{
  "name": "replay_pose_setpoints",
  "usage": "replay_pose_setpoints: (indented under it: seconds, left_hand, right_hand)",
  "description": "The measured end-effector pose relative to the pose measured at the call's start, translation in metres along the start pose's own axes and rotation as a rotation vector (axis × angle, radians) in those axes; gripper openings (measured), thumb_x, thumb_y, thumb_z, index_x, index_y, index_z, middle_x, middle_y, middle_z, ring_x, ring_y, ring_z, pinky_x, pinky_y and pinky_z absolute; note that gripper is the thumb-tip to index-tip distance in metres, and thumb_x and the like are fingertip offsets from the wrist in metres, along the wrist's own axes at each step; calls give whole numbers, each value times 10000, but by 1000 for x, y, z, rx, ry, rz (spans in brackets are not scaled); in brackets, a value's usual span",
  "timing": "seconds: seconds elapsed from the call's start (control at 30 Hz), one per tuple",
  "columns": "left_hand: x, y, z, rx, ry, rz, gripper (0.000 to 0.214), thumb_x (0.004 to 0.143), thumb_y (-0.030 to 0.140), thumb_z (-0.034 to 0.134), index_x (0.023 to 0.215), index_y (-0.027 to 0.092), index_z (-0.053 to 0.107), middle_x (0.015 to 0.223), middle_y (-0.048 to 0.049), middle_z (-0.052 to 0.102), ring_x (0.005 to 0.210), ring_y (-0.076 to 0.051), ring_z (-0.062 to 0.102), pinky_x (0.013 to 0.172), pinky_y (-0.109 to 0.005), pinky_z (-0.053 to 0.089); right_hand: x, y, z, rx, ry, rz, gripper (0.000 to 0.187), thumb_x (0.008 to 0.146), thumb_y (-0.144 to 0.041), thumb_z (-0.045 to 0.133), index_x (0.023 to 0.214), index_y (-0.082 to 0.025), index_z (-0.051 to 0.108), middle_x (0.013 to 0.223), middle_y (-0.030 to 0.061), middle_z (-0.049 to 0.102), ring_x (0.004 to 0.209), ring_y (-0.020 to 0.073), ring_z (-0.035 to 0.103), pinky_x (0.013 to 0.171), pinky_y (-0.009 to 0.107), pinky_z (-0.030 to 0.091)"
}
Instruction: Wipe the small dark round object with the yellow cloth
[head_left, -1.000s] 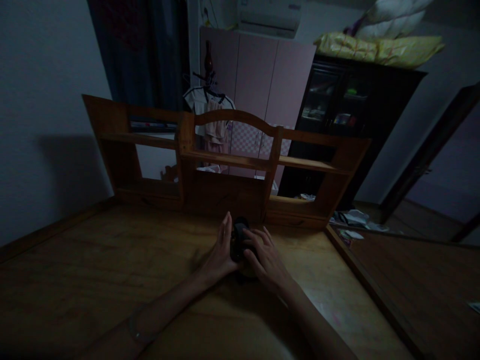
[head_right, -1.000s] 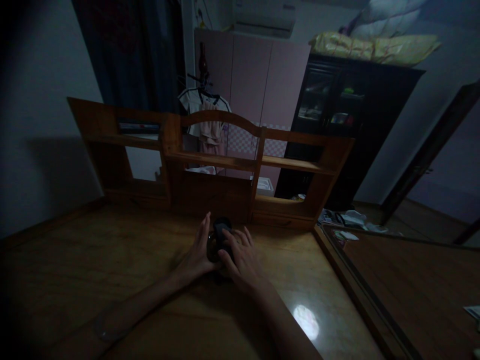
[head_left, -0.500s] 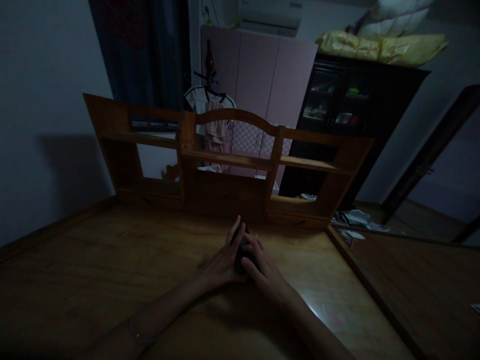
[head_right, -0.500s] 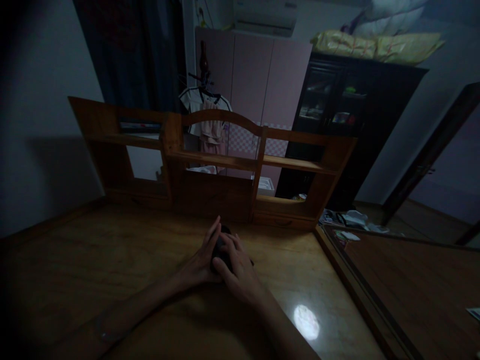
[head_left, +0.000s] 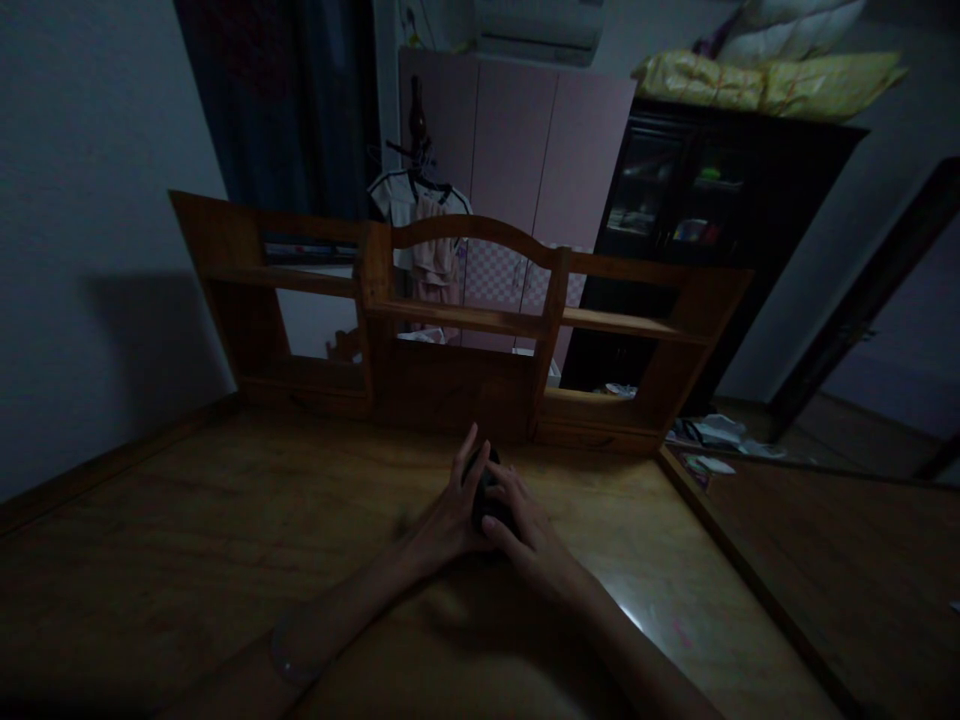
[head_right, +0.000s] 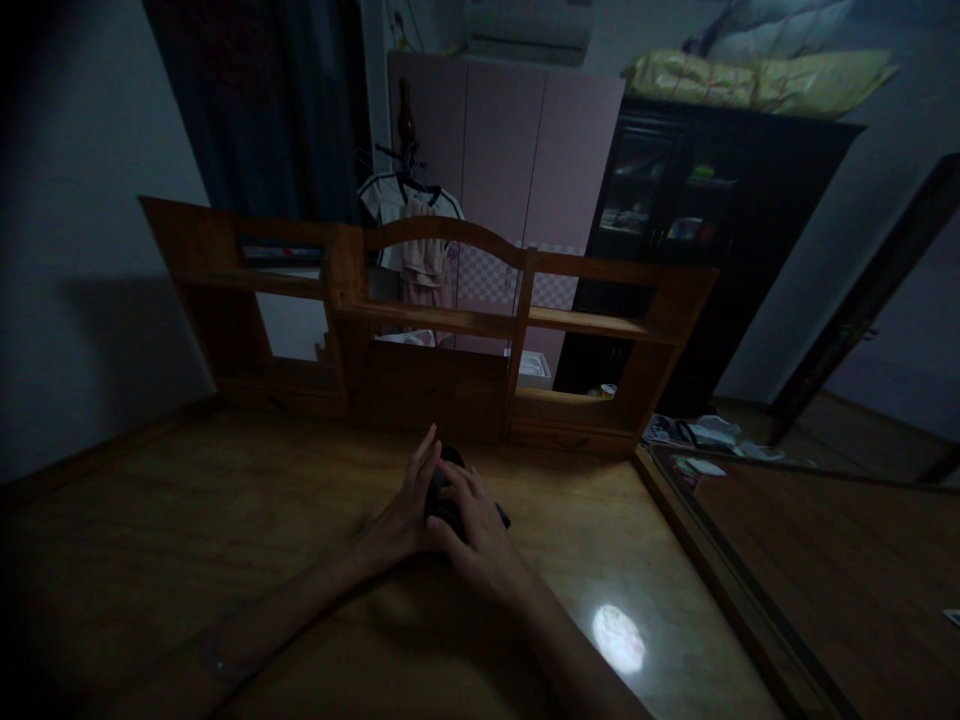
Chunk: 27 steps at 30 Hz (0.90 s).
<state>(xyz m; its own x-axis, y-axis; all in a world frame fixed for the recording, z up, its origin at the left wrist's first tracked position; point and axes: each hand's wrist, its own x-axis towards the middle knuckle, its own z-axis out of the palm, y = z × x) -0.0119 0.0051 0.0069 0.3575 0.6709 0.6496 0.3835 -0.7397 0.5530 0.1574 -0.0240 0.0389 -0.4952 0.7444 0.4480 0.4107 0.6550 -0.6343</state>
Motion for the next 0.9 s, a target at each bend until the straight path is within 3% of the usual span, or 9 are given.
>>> replay_pose_setpoints:
  seconds: [0.13,0.27,0.37,0.57,0.7,0.8,0.9]
  left_hand:
    - [1,-6,2,4,5,75,1170,618,417,800,1451,327,-16,1512,-108,-168,1372,-366,169,1010,-540,377]
    - [3,-4,3,22,22,56,1135,622,397,803,1453,333,33,1506,-100,-204,1317,-353,302,1003,-537,389]
    - [3,0,2,25,22,24,1022,690,380,759,1444,364,69,1494,-66,-252,1250,-291,402,991,-502,421]
    - [0,-1,-3,56,85,19,874,766,473,656,1442,353,115,1493,-44,-267,1260,-266,364,989,-465,428]
    - [-1,-5,-2,156,182,5,793,819,249,624,1437,357,138,1506,-43,-228,1263,-250,360,971,-449,444]
    - [0,-4,-2,243,241,-6,819,792,63,578,1430,366,162,1517,-40,-187,1268,-235,362,965,-434,454]
    - [1,-3,-4,288,293,3,793,802,17,535,1430,347,181,1527,-57,-135,1265,-233,368,964,-434,456]
  right_hand:
    - [8,-1,0,-176,50,-53,608,928,-365,448,1455,-301,152,1480,15,315,1394,222,174,1142,510,137]
    - [12,-1,0,-314,116,-34,591,951,-351,395,1460,-318,97,1481,-4,318,1381,207,220,1146,543,21]
    - [12,0,1,-321,127,-3,606,958,-360,381,1460,-329,44,1463,-8,354,1347,200,300,1143,551,18]
    - [7,2,3,-208,60,52,623,969,-358,356,1456,-325,-31,1296,2,553,1266,183,426,1131,567,77]
    - [4,0,4,-245,19,-14,696,934,-314,424,1464,-279,-26,1340,30,513,1332,201,331,1131,571,58]
    - [3,-4,6,-359,13,-94,701,903,-269,450,1471,-243,40,1453,53,369,1391,230,196,1126,585,-3]
    - [3,-9,8,-477,30,-135,686,871,-267,484,1463,-226,140,1513,54,238,1411,272,84,1111,611,-35]
